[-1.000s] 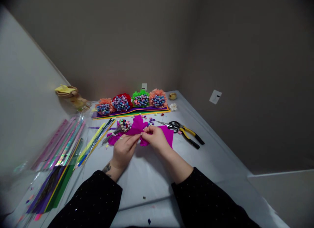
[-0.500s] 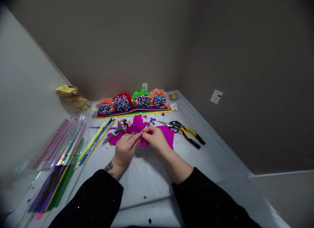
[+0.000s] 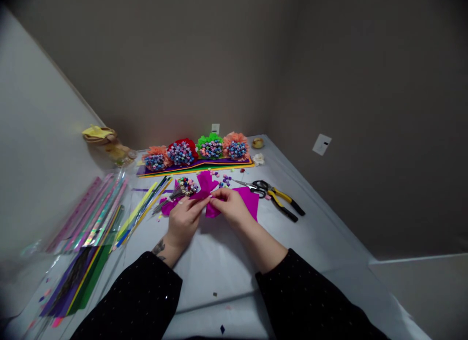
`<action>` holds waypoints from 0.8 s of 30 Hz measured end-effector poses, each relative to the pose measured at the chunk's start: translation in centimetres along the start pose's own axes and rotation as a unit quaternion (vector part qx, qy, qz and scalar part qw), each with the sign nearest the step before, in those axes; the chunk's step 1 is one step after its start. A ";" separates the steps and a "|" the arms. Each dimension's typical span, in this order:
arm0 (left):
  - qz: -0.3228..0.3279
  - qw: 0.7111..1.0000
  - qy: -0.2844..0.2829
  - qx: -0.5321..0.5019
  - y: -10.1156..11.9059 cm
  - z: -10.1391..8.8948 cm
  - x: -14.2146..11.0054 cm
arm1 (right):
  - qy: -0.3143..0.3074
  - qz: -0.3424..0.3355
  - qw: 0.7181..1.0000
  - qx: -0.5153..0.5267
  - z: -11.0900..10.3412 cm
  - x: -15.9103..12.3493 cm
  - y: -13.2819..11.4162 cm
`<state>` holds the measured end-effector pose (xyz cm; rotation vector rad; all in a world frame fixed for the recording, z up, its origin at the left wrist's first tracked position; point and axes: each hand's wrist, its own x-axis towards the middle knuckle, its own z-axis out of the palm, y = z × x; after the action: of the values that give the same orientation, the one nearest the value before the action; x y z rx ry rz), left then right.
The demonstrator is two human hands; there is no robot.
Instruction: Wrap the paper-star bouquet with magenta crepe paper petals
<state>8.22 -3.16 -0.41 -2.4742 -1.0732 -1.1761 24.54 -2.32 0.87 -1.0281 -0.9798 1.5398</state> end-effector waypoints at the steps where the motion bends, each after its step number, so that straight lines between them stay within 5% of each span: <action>1: 0.001 1.000 0.001 0.001 0.0 0.0 0.0 | -0.001 0.004 1.000 0.011 0.0 0.0 -0.1; 10: 0.031 0.999 0.020 -0.006 0.0 -0.7 0.3 | -0.003 0.063 0.995 0.078 -0.4 0.3 0.2; 15: -0.011 0.999 0.009 -0.050 0.1 -0.3 0.1 | -0.010 0.039 0.996 0.081 0.0 0.4 0.2; 19: -0.164 0.974 0.007 -0.157 0.8 0.3 0.0 | 0.024 0.014 0.998 0.047 0.2 0.4 0.4; 24: -0.412 0.841 -0.009 -0.350 1.3 0.9 0.7 | 0.053 0.004 0.999 0.005 0.2 0.5 0.7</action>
<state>9.93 -3.29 -0.38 -2.5043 -2.1620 -2.0917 24.07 -1.95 0.16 -1.0960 -0.8934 1.4793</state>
